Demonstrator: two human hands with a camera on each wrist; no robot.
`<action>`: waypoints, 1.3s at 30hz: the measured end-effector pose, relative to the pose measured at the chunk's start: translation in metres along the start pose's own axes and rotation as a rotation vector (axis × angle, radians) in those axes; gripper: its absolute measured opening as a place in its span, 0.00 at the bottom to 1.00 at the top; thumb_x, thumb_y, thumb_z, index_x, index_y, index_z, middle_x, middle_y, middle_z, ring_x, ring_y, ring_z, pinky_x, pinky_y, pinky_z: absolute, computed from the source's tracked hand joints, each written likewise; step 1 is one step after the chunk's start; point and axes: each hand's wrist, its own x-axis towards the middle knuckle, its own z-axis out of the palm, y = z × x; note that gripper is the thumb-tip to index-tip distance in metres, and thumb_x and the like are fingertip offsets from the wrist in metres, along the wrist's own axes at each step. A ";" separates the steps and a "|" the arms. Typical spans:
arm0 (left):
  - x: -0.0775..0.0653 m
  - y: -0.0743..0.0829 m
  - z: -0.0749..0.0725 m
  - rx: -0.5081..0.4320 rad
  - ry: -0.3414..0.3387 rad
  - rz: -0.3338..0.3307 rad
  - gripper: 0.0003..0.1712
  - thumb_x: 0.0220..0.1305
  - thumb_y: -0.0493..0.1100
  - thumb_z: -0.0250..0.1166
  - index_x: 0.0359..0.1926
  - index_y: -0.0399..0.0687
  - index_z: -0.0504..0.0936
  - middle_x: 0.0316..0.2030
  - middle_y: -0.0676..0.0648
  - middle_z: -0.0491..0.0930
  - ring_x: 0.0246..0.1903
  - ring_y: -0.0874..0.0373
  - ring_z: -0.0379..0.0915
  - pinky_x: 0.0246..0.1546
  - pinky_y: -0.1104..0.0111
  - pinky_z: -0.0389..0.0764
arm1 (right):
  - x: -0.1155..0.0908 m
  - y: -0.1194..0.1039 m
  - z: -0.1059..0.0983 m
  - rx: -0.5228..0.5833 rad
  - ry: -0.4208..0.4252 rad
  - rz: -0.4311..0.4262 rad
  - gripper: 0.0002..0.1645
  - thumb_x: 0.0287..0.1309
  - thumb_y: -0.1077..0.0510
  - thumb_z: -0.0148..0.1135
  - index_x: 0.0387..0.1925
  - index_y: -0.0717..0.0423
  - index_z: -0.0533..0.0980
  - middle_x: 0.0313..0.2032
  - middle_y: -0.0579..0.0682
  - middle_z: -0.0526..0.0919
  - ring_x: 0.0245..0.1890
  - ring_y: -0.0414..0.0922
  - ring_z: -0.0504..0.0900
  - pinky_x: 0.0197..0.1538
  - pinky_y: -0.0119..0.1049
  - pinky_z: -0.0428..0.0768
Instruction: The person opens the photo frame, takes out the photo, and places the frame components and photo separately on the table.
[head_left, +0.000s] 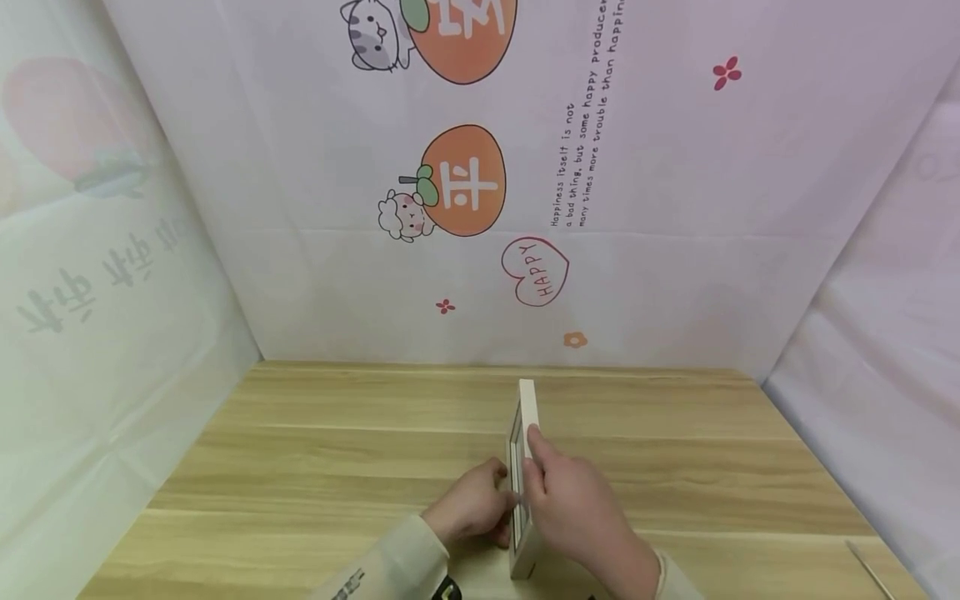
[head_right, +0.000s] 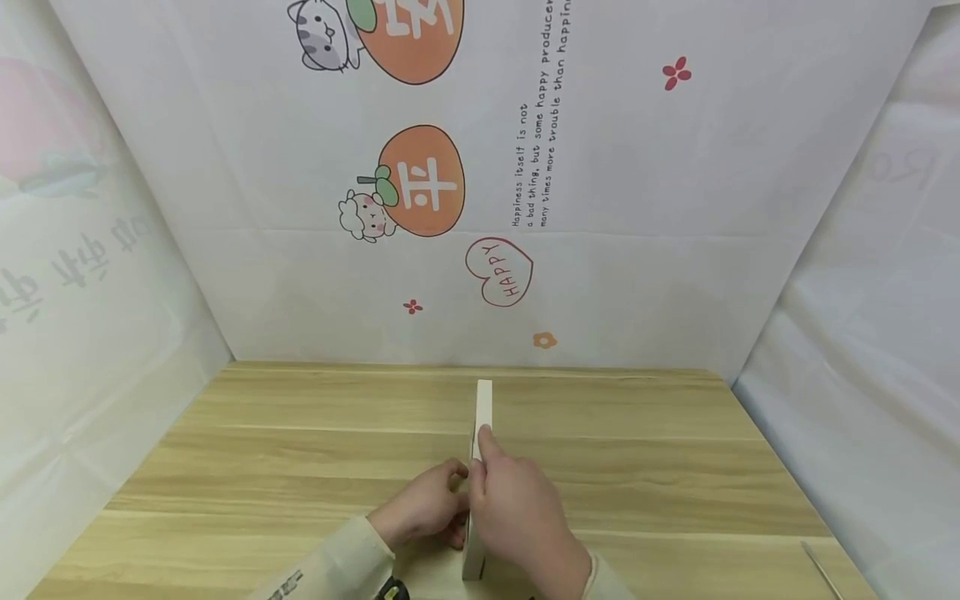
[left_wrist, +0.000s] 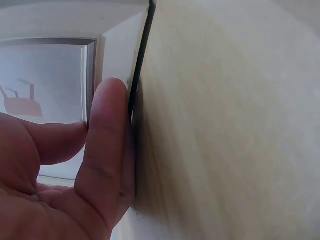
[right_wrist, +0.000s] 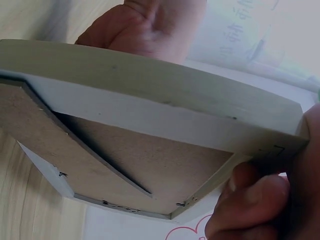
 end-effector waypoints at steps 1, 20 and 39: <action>0.000 0.000 0.000 0.001 0.000 -0.001 0.18 0.67 0.34 0.64 0.54 0.33 0.70 0.20 0.38 0.77 0.12 0.55 0.74 0.12 0.63 0.82 | 0.000 0.000 0.000 0.000 -0.001 0.001 0.28 0.74 0.54 0.51 0.70 0.62 0.66 0.11 0.42 0.62 0.10 0.38 0.59 0.15 0.34 0.66; -0.003 0.005 -0.001 -0.014 -0.012 -0.046 0.20 0.67 0.31 0.59 0.59 0.37 0.70 0.19 0.39 0.77 0.12 0.55 0.75 0.13 0.63 0.82 | 0.005 -0.009 0.008 -0.052 -0.011 -0.045 0.28 0.74 0.55 0.50 0.69 0.64 0.66 0.12 0.42 0.64 0.11 0.37 0.59 0.13 0.33 0.65; 0.002 0.054 -0.034 -0.309 0.067 -0.002 0.11 0.69 0.41 0.54 0.41 0.35 0.73 0.35 0.39 0.74 0.26 0.53 0.76 0.28 0.58 0.87 | 0.004 -0.008 0.010 -0.048 0.032 -0.025 0.27 0.73 0.57 0.51 0.68 0.63 0.68 0.12 0.42 0.63 0.12 0.38 0.61 0.14 0.34 0.65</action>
